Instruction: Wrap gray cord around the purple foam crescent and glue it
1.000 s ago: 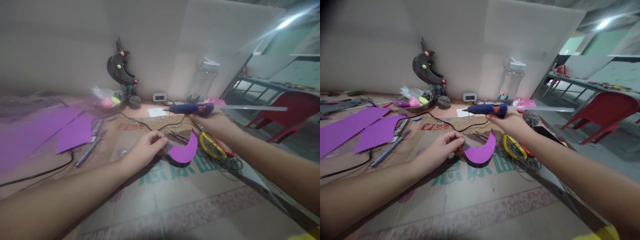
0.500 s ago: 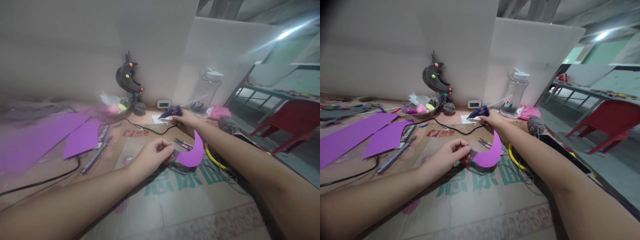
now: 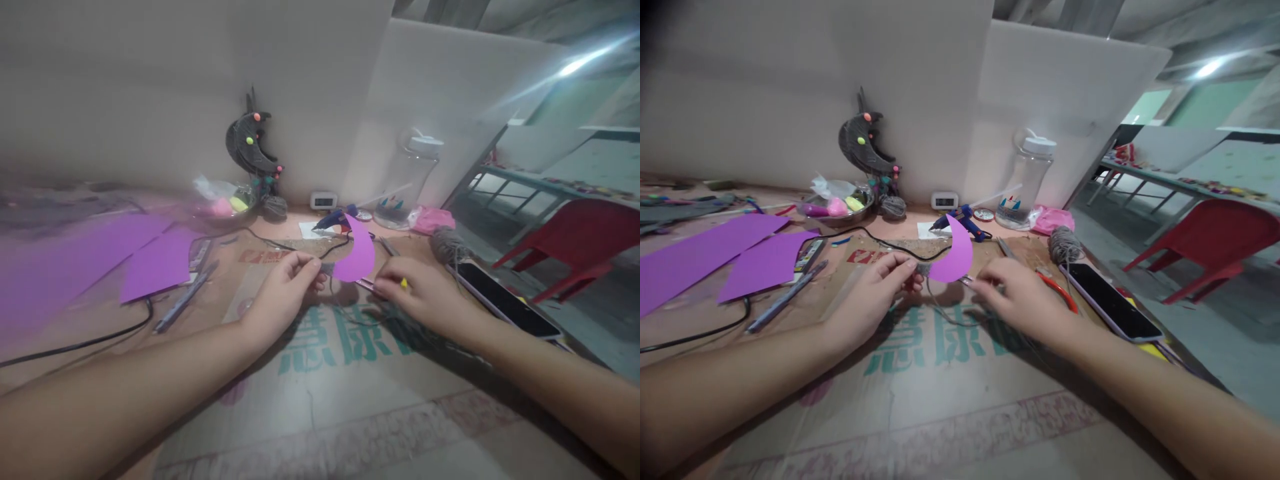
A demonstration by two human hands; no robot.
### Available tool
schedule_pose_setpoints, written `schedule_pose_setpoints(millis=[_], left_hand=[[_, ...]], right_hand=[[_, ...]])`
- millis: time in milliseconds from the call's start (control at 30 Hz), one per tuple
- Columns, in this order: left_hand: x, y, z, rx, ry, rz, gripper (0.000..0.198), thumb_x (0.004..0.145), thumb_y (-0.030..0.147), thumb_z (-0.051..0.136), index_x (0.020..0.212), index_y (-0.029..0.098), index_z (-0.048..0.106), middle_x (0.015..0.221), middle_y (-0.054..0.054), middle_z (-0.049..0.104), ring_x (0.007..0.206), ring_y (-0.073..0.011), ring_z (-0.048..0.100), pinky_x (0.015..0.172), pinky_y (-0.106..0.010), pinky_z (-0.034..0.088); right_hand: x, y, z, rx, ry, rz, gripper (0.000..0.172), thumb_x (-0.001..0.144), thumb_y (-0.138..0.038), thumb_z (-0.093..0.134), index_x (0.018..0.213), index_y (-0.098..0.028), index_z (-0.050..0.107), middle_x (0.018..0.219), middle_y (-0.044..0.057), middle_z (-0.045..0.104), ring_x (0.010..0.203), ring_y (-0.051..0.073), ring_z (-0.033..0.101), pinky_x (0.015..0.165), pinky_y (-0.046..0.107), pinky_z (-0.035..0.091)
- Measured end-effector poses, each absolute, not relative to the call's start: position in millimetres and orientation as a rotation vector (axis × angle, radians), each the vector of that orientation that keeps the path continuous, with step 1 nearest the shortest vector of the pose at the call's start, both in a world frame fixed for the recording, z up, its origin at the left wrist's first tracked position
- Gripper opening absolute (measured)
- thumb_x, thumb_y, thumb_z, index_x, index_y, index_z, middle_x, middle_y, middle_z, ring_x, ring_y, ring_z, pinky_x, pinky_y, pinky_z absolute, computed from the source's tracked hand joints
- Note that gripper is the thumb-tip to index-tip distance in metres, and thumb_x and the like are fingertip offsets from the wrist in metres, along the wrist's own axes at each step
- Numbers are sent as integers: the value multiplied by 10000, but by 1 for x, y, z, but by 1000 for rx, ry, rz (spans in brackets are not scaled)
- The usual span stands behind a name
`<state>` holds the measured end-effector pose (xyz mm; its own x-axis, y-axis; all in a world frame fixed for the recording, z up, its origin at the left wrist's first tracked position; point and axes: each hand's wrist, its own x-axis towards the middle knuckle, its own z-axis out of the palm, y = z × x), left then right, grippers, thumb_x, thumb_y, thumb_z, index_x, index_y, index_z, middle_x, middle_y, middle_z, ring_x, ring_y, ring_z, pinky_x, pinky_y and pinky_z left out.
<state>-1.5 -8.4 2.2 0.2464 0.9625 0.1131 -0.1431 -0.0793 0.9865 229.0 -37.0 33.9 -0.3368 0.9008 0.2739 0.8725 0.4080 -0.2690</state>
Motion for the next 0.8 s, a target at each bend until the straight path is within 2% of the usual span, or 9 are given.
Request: schedule_pose_setpoints(millis=[67,133,233,367,467,567,800], left_hand=[[-1,-9,3,1307,883,1145,182,867,335,568,824,162,532,723,26,586,667,-107,553,666,-235,440],[-1,-9,4,1325,896,1144,178,872,328,562,831,157,539,726,22,591,678,-107,553,681,-235,439],[-2,-9,5,1363,927,1124,178,874,327,558,823,157,551,714,18,595,678,-112,554,672,-235,430],[-2,-11,4,1467,936,1070,178,863,331,565,793,169,545,685,29,577,653,-114,548,641,-235,423],[-2,-13,2,1559,943,968,160,861,321,558,797,177,530,671,32,577,640,-117,548,637,-241,421],[-3,-15,-1,1676,935,861,165,865,326,547,789,180,538,679,24,587,652,-125,549,648,-249,417],[-5,-11,-5,1721,908,772,195,866,347,540,757,185,541,647,27,567,596,-117,515,581,-239,387]], right_hand=[[220,-56,27,-1434,-2437,211,292,878,-450,589,1013,-197,648,1009,82,644,936,228,587,803,341,448],[211,-67,20,-1358,-2493,286,322,840,-444,652,1053,-202,633,1064,90,616,1010,243,554,854,366,442],[201,-73,12,-1204,-2517,387,126,919,-297,560,891,-187,615,930,63,607,926,200,540,834,344,437],[195,-86,14,-970,-2522,510,118,940,-172,461,865,-179,553,859,51,606,849,167,530,798,310,443],[195,-97,26,-984,-2486,534,113,922,-126,437,893,-188,527,814,28,613,753,134,548,695,245,449],[198,-101,43,-1045,-2446,466,109,928,-141,430,924,-196,524,770,5,615,649,106,546,597,202,431],[226,-80,75,-1164,-2386,38,113,926,-181,441,938,-197,552,786,2,620,654,116,564,586,216,417]])
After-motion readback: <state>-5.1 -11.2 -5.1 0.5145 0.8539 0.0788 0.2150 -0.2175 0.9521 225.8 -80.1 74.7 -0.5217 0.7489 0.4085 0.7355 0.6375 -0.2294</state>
